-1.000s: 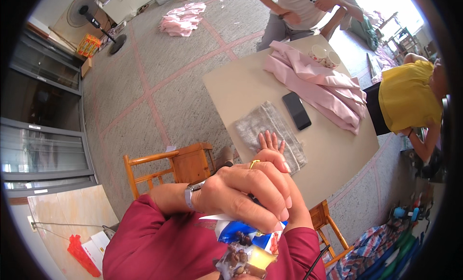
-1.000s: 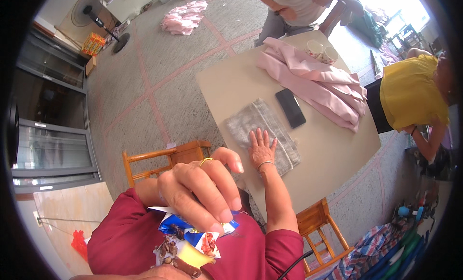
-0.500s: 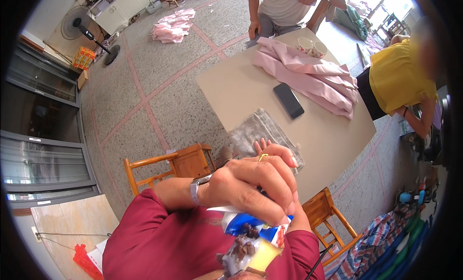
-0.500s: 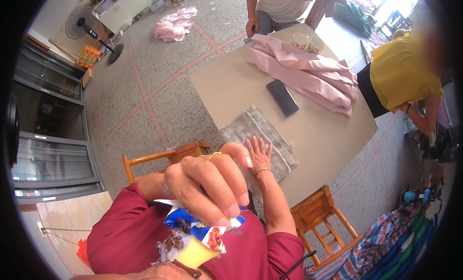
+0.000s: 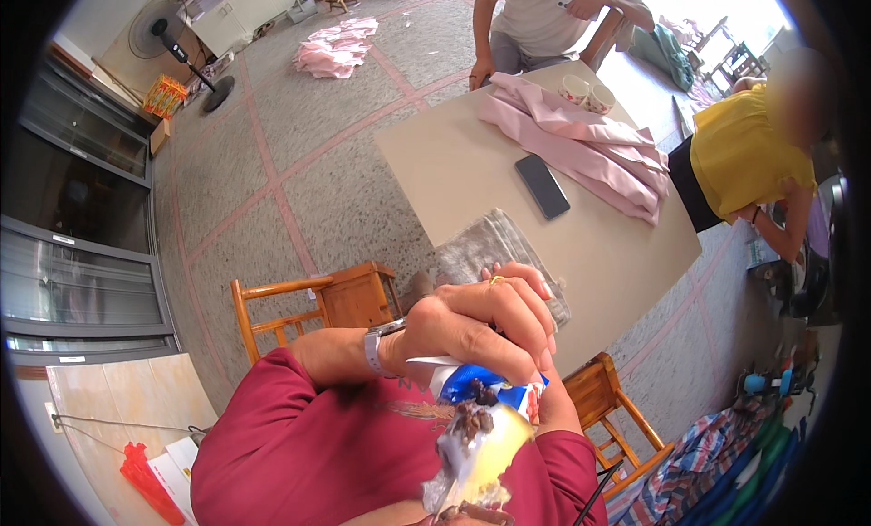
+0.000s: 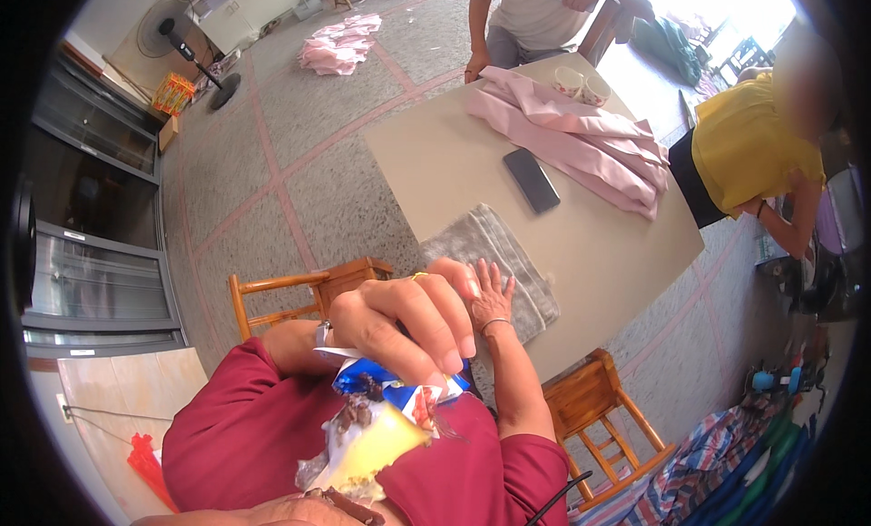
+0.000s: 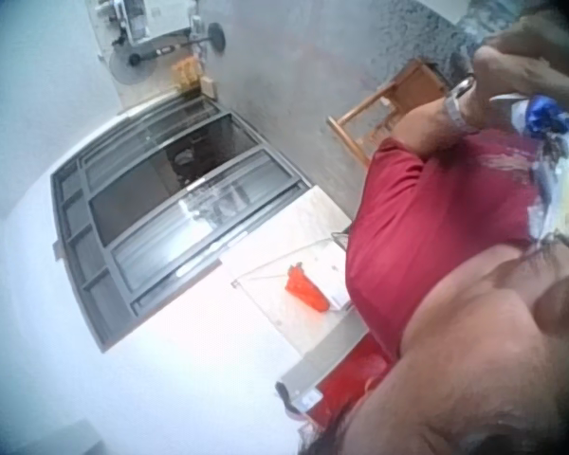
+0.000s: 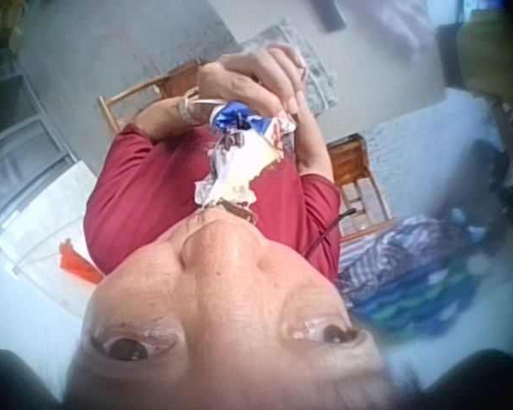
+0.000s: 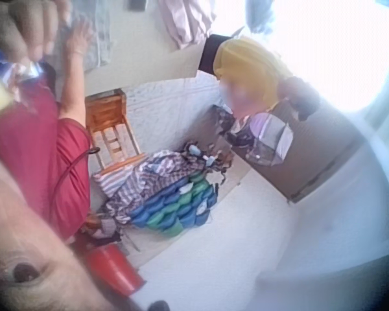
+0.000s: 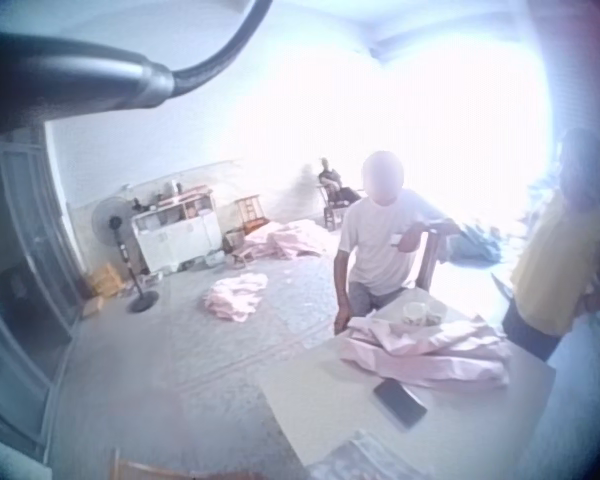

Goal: The person wipes a table using a grey cloth, while holding an ice cream bar in the other hand, moving the cloth across the table's surface multiple times.

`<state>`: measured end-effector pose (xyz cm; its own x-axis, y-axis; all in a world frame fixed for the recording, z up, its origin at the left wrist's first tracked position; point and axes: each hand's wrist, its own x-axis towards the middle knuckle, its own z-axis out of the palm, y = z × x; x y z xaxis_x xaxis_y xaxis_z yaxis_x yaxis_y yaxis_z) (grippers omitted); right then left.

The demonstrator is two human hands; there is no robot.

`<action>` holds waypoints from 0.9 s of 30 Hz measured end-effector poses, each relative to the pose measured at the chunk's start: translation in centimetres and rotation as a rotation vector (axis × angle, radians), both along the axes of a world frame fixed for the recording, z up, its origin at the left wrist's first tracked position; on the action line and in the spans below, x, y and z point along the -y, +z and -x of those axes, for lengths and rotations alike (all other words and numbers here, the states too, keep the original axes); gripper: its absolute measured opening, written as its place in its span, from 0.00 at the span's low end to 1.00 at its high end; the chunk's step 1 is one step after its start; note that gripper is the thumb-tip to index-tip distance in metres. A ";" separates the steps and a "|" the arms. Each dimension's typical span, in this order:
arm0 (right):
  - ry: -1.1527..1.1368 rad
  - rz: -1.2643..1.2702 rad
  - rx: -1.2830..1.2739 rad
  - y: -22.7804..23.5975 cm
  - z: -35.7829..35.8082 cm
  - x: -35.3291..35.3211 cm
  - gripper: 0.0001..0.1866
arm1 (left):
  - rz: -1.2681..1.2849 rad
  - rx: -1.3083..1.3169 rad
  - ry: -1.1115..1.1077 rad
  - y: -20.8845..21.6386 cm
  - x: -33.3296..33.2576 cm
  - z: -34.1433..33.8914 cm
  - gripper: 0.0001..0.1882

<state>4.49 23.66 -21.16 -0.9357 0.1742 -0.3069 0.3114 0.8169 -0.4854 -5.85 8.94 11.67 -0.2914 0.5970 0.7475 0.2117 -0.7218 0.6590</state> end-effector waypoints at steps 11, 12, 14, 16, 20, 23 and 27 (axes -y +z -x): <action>0.167 -0.233 0.099 1.3 0.2 -0.7 0.41 | 0.010 0.284 -0.033 -4.4 1.2 0.5 0.17; 0.168 -0.272 0.065 0.9 0.7 -0.6 0.40 | 0.011 0.305 -0.034 -4.7 1.4 0.9 0.17; 0.142 -0.275 0.049 0.2 2.0 -1.1 0.39 | 0.014 0.346 -0.033 -5.2 1.6 1.4 0.17; 0.121 -0.270 0.030 -0.3 3.7 -1.4 0.37 | 0.016 0.412 -0.057 -5.4 1.9 2.0 0.17; 0.118 -0.222 0.131 -0.1 7.1 -1.4 0.37 | 0.067 0.382 -0.022 -7.1 3.6 4.4 0.16; 0.149 -0.226 0.132 0.4 9.8 -0.9 0.37 | 0.012 0.470 -0.050 -8.4 4.5 5.8 0.16; 0.171 -0.234 0.115 1.0 13.6 -0.3 0.38 | 0.087 0.558 -0.087 -9.0 5.3 7.6 0.12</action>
